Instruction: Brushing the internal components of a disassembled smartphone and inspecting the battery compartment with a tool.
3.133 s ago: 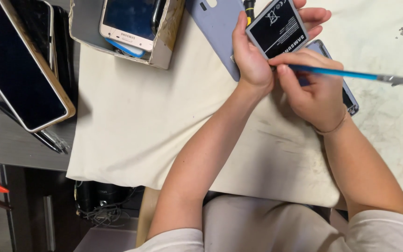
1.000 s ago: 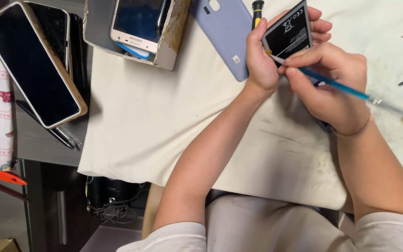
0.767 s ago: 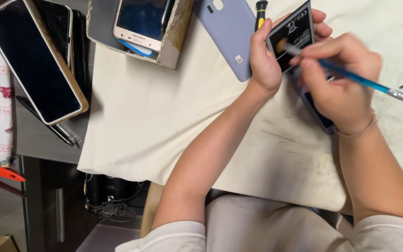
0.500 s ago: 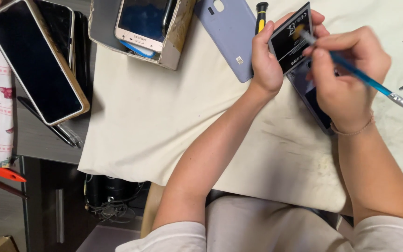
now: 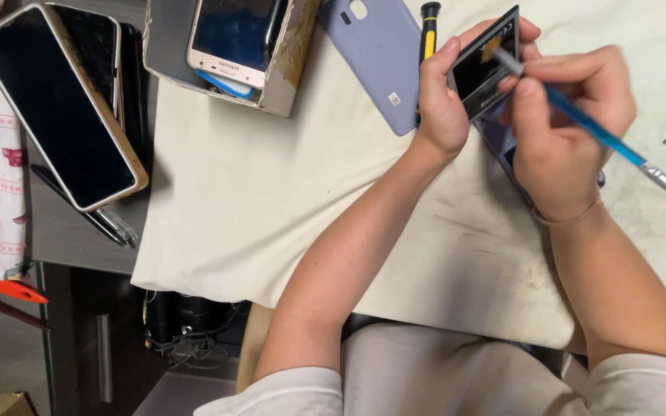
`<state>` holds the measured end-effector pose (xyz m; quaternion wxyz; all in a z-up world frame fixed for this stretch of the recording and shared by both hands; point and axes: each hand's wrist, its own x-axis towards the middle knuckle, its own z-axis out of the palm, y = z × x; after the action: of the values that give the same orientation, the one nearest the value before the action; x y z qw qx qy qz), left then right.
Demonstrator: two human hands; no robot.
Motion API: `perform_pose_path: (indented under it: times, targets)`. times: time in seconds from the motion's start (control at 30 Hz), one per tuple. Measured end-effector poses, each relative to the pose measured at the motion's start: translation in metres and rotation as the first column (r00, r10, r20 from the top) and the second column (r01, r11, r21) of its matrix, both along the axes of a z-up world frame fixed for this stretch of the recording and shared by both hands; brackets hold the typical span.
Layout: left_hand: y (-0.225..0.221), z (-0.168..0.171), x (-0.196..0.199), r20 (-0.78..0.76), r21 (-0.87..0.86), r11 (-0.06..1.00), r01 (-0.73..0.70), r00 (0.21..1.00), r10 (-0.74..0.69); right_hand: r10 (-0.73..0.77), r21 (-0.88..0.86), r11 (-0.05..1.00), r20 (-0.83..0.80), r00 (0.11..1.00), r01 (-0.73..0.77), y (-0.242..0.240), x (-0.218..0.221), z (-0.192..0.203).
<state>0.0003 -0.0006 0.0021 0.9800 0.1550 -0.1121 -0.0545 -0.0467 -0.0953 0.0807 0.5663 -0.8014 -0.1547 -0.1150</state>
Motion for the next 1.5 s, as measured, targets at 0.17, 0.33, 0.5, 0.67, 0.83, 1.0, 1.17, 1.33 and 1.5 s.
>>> perform_pose_path:
  times: [0.17,0.33,0.5,0.67,0.83,1.0,1.17,1.33,1.5]
  targets:
    - [0.001,0.0,-0.001,-0.004,0.063,0.997,-0.035,0.999,0.036,-0.047,0.018,0.999,0.023,0.999,0.047,0.0,-0.001,0.001]
    - [-0.001,0.0,-0.002,-0.039,0.046,0.999,0.016,0.999,-0.014,0.064,0.07,0.996,0.002,0.998,-0.064,0.0,-0.001,0.001]
    - [-0.003,0.0,-0.001,0.05,0.057,0.998,-0.035,0.998,0.032,0.045,0.068,0.996,0.069,0.997,-0.05,-0.006,0.003,-0.002]
    - [0.002,0.005,-0.004,0.009,0.101,0.995,-0.002,1.0,0.001,0.186,0.071,0.98,0.011,0.982,-0.186,-0.004,-0.004,0.002]
    - [-0.006,-0.021,0.003,0.016,-0.031,0.999,0.043,0.999,-0.042,-0.078,0.01,0.997,0.123,0.989,0.077,-0.024,0.011,-0.01]
    - [0.008,-0.003,0.001,0.101,-0.034,0.988,0.151,0.984,-0.147,-0.074,0.009,0.997,0.042,0.996,0.074,-0.046,-0.003,0.005]
    - [0.012,-0.001,0.002,0.023,-0.097,0.985,0.143,0.99,-0.142,-0.357,-0.393,0.887,-0.25,0.9,0.242,-0.104,-0.049,0.013]
    - [0.008,-0.016,0.006,0.073,-0.387,0.897,0.214,0.977,-0.202,-0.498,-0.565,0.813,-0.556,0.665,0.137,-0.161,-0.098,-0.009]
    - [0.008,-0.018,0.008,0.06,-0.381,0.9,0.214,0.976,-0.207,-0.624,-0.657,0.728,-0.515,0.588,0.197,-0.267,-0.16,-0.067]
